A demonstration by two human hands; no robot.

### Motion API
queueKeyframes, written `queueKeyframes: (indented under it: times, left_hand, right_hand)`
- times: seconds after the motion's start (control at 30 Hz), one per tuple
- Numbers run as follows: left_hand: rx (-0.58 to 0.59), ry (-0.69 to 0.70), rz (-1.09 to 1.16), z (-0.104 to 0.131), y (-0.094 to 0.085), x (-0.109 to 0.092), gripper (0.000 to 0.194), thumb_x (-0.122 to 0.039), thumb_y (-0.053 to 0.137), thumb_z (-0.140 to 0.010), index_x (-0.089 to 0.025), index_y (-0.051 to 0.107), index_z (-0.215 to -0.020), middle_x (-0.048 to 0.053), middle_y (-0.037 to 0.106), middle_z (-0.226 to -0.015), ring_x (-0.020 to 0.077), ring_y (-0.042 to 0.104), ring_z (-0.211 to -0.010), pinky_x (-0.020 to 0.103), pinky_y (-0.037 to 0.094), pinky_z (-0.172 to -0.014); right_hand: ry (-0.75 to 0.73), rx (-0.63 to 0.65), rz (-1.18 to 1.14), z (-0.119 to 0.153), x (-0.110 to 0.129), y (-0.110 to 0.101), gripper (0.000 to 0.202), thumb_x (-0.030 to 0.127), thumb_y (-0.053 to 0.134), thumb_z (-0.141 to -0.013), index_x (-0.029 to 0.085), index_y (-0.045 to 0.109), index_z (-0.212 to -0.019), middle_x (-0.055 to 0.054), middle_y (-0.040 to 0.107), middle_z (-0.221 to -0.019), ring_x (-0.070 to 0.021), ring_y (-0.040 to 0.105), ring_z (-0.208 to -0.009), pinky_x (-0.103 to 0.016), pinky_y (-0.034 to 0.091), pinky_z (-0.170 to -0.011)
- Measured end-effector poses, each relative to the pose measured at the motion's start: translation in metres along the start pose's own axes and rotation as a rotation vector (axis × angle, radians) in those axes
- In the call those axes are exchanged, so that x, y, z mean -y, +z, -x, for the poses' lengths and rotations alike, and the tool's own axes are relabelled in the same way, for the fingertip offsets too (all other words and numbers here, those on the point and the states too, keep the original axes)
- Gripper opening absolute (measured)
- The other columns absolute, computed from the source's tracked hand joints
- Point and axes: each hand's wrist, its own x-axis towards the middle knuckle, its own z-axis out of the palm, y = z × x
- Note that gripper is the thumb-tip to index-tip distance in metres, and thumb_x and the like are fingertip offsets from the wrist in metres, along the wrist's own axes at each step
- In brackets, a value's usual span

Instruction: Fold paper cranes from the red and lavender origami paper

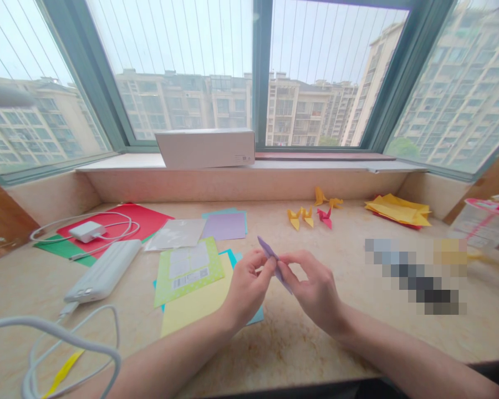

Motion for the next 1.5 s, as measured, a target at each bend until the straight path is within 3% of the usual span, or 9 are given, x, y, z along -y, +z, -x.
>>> queueKeyframes:
  times: [0.2, 0.4, 0.53, 1.13, 1.33, 1.5]
  left_hand:
    - [-0.03, 0.021, -0.01, 0.0, -0.002, 0.0, 0.025, -0.035, 0.059, -0.093, -0.015, 0.072, -0.085, 0.007, 0.065, -0.09, 0.0198, 0.061, -0.088, 0.027, 0.054, -0.074]
    - [-0.005, -0.012, 0.162, 0.0, -0.004, 0.004, 0.029, -0.041, 0.055, -0.096, -0.015, 0.065, -0.091, 0.006, 0.065, -0.091, 0.0195, 0.064, -0.089, 0.037, 0.057, -0.086]
    - [-0.057, 0.004, 0.21, -0.002, -0.007, 0.002, 0.024, -0.041, 0.057, -0.095, -0.016, 0.061, -0.097, 0.004, 0.066, -0.091, 0.0174, 0.066, -0.088, 0.04, 0.056, -0.091]
    - [-0.136, -0.002, 0.327, -0.011, -0.011, -0.002, 0.023, -0.034, 0.07, -0.087, -0.016, 0.056, -0.084, 0.0, 0.064, -0.085, 0.0143, 0.065, -0.083, 0.035, 0.06, -0.08]
    - [-0.053, -0.011, 0.215, -0.005, -0.009, -0.003, 0.023, -0.037, 0.07, -0.087, -0.017, 0.058, -0.088, 0.005, 0.065, -0.098, 0.0177, 0.063, -0.091, 0.033, 0.057, -0.079]
    - [0.021, -0.047, 0.081, -0.001, -0.005, 0.002, 0.02, -0.035, 0.068, -0.089, -0.016, 0.063, -0.093, 0.008, 0.067, -0.095, 0.02, 0.063, -0.091, 0.032, 0.056, -0.075]
  right_hand:
    - [-0.104, 0.03, -0.048, 0.001, 0.003, 0.004, 0.028, 0.014, 0.063, -0.09, 0.026, 0.068, -0.115, -0.008, 0.071, -0.11, -0.0236, 0.067, -0.103, -0.038, 0.057, -0.09]
    - [-0.13, -0.016, -0.08, 0.0, -0.006, 0.006, 0.028, 0.01, 0.062, -0.09, 0.023, 0.069, -0.114, -0.009, 0.07, -0.109, -0.0201, 0.07, -0.097, -0.033, 0.06, -0.083]
    - [-0.11, -0.016, -0.114, -0.002, -0.01, 0.003, 0.027, 0.009, 0.066, -0.088, 0.023, 0.072, -0.11, -0.007, 0.072, -0.107, -0.0185, 0.07, -0.096, -0.031, 0.06, -0.085]
    - [-0.007, 0.072, -0.218, -0.004, -0.011, -0.003, 0.021, 0.014, 0.067, -0.087, 0.023, 0.074, -0.104, -0.007, 0.071, -0.106, -0.0196, 0.07, -0.096, -0.033, 0.059, -0.083]
    - [0.069, 0.022, -0.203, -0.005, -0.016, -0.003, 0.021, 0.019, 0.068, -0.088, 0.025, 0.07, -0.108, -0.007, 0.07, -0.109, -0.021, 0.068, -0.101, -0.036, 0.058, -0.086]
    - [0.04, -0.016, -0.166, -0.003, -0.019, -0.001, 0.037, 0.017, 0.068, -0.087, 0.026, 0.061, -0.123, -0.004, 0.072, -0.103, -0.019, 0.068, -0.09, -0.035, 0.057, -0.081]
